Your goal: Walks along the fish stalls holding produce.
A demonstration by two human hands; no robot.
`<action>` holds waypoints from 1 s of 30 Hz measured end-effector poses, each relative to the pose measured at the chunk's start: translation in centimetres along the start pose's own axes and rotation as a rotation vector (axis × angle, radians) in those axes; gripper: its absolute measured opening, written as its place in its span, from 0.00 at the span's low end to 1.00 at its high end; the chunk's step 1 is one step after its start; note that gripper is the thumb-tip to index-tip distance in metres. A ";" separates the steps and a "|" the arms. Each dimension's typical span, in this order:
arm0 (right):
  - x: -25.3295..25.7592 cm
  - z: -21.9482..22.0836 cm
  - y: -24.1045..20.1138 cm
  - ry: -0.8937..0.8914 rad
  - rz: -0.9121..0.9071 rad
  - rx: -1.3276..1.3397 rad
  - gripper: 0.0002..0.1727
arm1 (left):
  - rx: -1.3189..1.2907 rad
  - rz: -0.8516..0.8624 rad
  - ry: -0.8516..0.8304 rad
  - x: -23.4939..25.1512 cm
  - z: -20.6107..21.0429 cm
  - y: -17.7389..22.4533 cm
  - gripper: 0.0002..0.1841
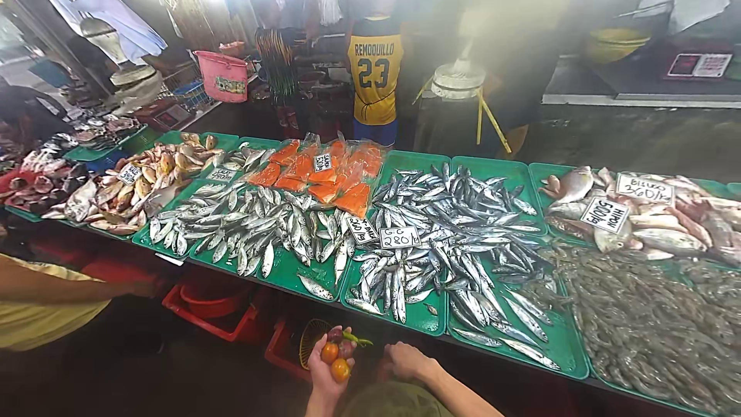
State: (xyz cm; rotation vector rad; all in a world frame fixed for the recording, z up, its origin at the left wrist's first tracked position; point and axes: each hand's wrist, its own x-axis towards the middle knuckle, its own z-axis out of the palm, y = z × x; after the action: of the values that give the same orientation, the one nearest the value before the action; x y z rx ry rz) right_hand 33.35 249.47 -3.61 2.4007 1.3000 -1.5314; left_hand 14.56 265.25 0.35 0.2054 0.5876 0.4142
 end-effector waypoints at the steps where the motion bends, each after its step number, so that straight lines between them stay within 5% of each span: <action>1: 0.0 0.1 0.1 -0.001 -0.001 -0.006 0.30 | -0.001 0.000 -0.004 0.0 0.0 0.0 0.30; 23: -0.5 0.3 -0.2 -0.018 -0.013 -0.041 0.30 | 0.001 -0.006 -0.037 -0.4 -0.4 -0.4 0.31; 30: -1.2 -0.4 -1.7 -0.005 -0.185 0.064 0.30 | -0.027 0.010 -0.024 -0.8 -0.7 -0.2 0.31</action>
State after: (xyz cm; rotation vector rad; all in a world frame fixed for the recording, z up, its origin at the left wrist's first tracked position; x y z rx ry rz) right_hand 32.36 250.06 -1.80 2.3702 1.5342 -1.6452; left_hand 13.59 264.78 0.18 0.1870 0.5570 0.4289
